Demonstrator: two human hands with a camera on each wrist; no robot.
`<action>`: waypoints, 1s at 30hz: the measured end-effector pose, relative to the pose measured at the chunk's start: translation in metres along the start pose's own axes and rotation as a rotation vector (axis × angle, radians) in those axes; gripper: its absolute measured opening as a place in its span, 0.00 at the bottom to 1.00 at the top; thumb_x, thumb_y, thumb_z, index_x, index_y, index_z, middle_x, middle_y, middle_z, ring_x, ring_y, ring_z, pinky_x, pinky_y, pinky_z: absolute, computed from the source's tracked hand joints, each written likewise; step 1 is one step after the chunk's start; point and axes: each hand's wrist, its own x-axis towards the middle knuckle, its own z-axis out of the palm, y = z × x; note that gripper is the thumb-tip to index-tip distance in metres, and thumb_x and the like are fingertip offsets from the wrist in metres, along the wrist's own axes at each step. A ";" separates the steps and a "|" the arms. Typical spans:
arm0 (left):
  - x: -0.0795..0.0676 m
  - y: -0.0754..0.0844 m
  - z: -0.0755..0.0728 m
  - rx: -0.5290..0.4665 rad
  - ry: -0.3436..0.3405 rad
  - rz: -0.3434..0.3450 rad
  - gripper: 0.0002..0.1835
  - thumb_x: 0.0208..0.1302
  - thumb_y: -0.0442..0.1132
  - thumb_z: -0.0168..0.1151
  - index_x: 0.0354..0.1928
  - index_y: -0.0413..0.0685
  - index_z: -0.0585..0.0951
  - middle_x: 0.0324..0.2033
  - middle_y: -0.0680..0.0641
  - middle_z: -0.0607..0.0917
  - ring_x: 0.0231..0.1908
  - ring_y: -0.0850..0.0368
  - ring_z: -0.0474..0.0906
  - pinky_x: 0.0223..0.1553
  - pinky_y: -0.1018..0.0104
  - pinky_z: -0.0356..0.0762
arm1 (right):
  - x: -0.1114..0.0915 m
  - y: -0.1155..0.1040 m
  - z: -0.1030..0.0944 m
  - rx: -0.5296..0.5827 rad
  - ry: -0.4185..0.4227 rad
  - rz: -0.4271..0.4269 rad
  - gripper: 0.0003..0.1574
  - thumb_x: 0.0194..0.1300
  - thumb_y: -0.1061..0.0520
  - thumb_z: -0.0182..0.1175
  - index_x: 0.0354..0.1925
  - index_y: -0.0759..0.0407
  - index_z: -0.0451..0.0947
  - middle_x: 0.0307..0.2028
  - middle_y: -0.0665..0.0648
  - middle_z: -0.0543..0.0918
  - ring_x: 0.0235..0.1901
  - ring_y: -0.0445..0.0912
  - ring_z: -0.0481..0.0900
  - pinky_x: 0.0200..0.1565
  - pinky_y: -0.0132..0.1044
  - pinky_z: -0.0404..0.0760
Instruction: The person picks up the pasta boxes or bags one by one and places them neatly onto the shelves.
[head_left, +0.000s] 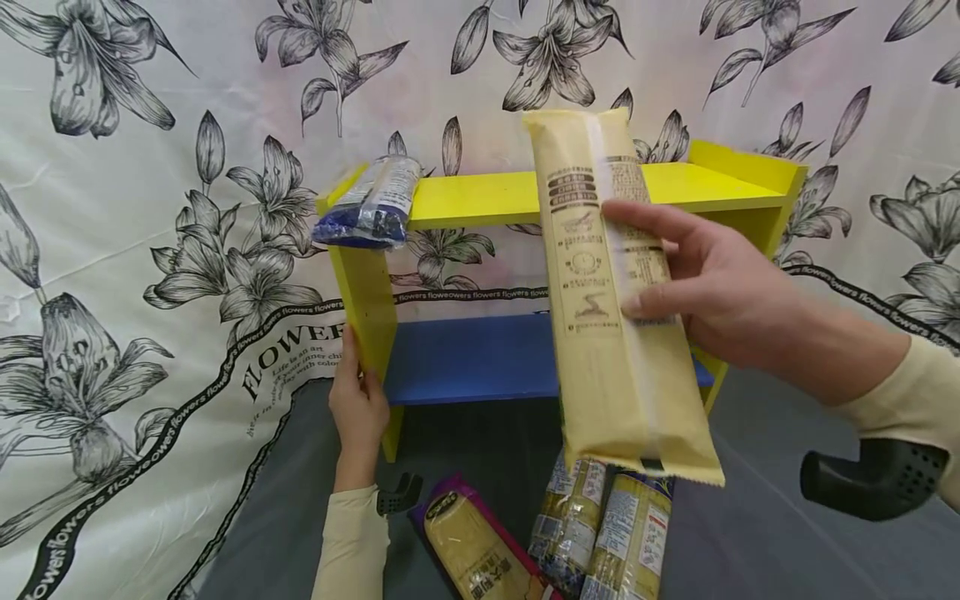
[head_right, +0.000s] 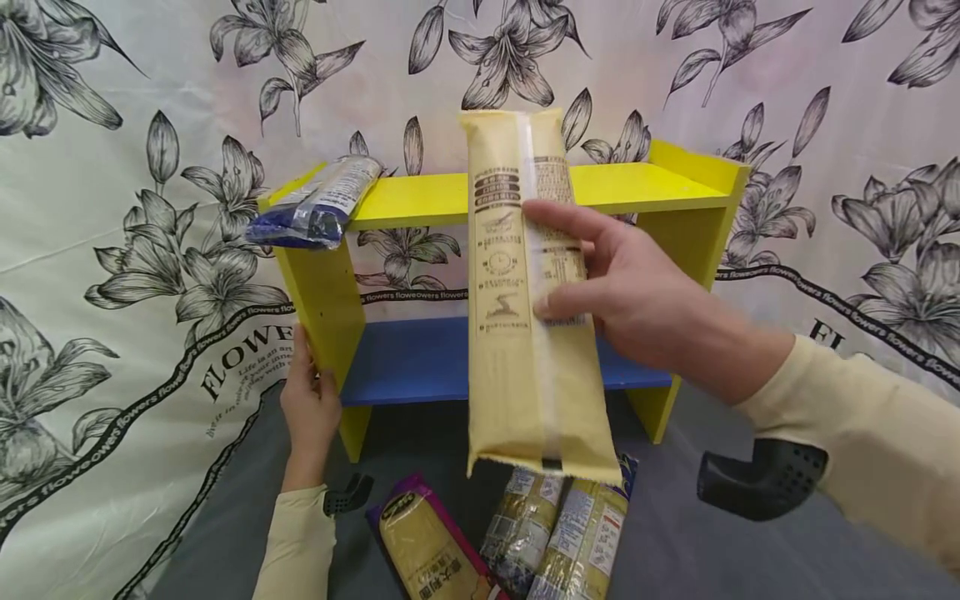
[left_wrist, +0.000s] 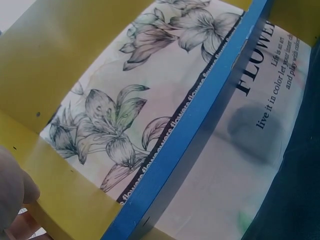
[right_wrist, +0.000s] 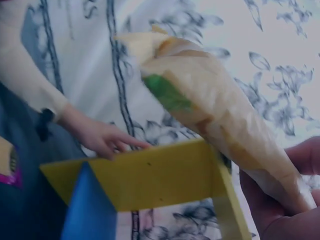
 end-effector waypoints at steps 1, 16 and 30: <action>0.001 -0.001 0.000 0.004 0.000 0.001 0.37 0.68 0.21 0.50 0.79 0.46 0.62 0.59 0.28 0.80 0.43 0.28 0.81 0.36 0.38 0.75 | 0.007 -0.006 0.000 -0.018 0.051 0.025 0.52 0.67 0.78 0.54 0.78 0.38 0.60 0.71 0.56 0.65 0.57 0.52 0.83 0.49 0.46 0.88; 0.001 0.004 -0.002 -0.007 -0.019 -0.046 0.35 0.68 0.20 0.50 0.77 0.40 0.64 0.61 0.29 0.79 0.52 0.28 0.80 0.43 0.35 0.78 | 0.110 -0.055 0.017 0.188 0.276 0.105 0.54 0.68 0.80 0.49 0.80 0.39 0.54 0.80 0.49 0.54 0.77 0.53 0.62 0.62 0.47 0.80; 0.001 -0.002 -0.003 -0.039 -0.005 0.004 0.35 0.69 0.20 0.51 0.78 0.42 0.63 0.61 0.29 0.79 0.51 0.29 0.81 0.42 0.36 0.79 | 0.189 -0.045 0.033 0.223 0.337 0.219 0.54 0.74 0.74 0.44 0.81 0.30 0.44 0.82 0.44 0.45 0.79 0.46 0.57 0.70 0.36 0.71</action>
